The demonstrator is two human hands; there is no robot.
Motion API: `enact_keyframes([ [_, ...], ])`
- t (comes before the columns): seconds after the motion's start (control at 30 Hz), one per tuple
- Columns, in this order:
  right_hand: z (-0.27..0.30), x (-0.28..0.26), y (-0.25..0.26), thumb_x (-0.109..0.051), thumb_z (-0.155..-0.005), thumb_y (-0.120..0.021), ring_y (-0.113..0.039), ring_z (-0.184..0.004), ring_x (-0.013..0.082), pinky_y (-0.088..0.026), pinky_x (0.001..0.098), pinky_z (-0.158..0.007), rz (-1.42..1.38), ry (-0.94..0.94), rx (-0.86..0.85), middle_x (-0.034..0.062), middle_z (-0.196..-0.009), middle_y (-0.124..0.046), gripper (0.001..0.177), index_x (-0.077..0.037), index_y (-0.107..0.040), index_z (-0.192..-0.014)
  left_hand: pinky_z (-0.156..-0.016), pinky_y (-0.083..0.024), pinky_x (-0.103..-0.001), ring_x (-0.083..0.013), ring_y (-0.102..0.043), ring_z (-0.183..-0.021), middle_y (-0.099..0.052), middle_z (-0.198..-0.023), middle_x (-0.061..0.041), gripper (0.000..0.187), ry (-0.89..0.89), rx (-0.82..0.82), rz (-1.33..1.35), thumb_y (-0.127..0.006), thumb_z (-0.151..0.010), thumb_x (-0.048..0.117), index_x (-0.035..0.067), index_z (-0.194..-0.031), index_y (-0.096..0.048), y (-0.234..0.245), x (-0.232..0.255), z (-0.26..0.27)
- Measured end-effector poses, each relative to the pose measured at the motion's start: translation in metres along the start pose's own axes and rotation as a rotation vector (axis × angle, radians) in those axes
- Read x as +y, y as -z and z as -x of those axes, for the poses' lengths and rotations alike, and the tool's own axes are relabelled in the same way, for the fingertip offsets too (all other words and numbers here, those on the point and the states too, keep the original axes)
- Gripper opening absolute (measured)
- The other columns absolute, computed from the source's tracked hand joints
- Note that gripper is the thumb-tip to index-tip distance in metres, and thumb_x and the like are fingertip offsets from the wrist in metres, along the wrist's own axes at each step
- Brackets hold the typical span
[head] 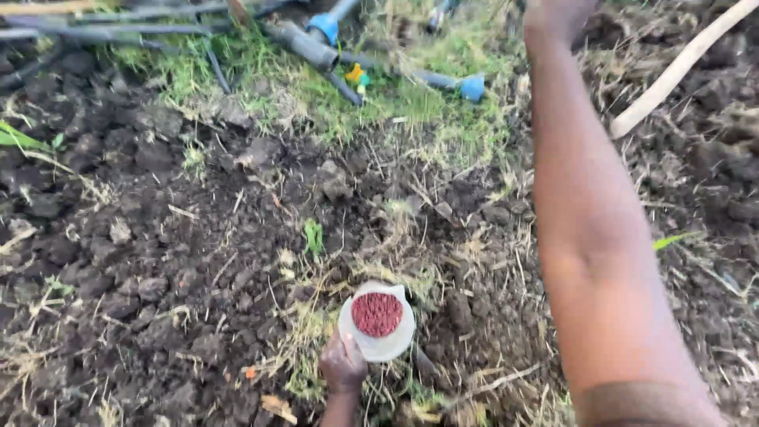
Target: Planting red seeds into soil by making holes with a wooden stick, dropping seeds from a container, and covering them with soil.
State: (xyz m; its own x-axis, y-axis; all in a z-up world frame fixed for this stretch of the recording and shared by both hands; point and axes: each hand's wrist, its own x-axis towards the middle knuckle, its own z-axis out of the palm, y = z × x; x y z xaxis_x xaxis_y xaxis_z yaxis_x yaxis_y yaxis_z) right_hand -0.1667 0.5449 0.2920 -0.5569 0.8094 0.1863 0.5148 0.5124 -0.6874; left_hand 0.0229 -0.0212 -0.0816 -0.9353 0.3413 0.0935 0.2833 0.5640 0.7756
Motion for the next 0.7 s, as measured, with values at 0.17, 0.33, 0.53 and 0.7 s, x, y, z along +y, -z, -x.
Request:
enact_keyframes([
  [0.17,0.074,0.123,-0.079,-0.010,-0.112,-0.052,-0.046,-0.152,0.0409,-0.045,0.0481,-0.124,0.257,-0.365,-0.422,0.0246,-0.169,-0.043,0.057,0.001,-0.034,-0.165,-0.042,-0.070,-0.026,-0.0240,-0.083,-0.066,-0.081,-0.096,-0.022,0.049,-0.040,-0.007,0.035,-0.037,-0.107,0.016,-0.010,-0.136,-0.067,0.001,-0.003,-0.002],
  [0.33,0.194,0.239,-0.112,-0.008,-0.114,-0.065,-0.053,-0.063,0.0065,-0.047,0.0182,-0.052,0.277,-0.483,-0.634,0.0119,-0.114,-0.078,0.015,-0.001,-0.076,-0.121,-0.032,-0.053,-0.033,-0.0295,-0.072,-0.054,-0.074,-0.088,-0.028,0.049,-0.138,0.055,0.002,-0.039,-0.106,0.019,-0.015,-0.109,-0.073,-0.002,-0.013,0.005],
  [0.53,0.232,0.253,-0.167,-0.038,-0.108,-0.066,-0.012,-0.166,0.0332,-0.017,0.0585,-0.135,0.600,-0.164,-0.493,0.0182,-0.181,-0.022,0.079,-0.010,-0.030,-0.173,-0.029,-0.054,-0.028,-0.0296,-0.076,-0.055,-0.078,-0.094,-0.037,0.057,-0.164,0.080,-0.017,-0.031,-0.106,0.017,-0.021,-0.118,-0.071,0.002,0.001,0.000],
  [0.7,0.234,0.245,-0.199,-0.081,-0.102,-0.047,-0.005,-0.169,0.0428,-0.002,0.0550,-0.136,0.737,-0.415,-0.438,0.0285,-0.183,0.000,0.102,-0.024,-0.011,-0.179,-0.034,-0.065,-0.028,-0.0316,-0.082,-0.062,-0.080,-0.089,-0.030,0.056,-0.094,0.077,0.000,-0.033,-0.105,0.019,-0.016,-0.126,-0.071,-0.009,-0.012,0.008],
])
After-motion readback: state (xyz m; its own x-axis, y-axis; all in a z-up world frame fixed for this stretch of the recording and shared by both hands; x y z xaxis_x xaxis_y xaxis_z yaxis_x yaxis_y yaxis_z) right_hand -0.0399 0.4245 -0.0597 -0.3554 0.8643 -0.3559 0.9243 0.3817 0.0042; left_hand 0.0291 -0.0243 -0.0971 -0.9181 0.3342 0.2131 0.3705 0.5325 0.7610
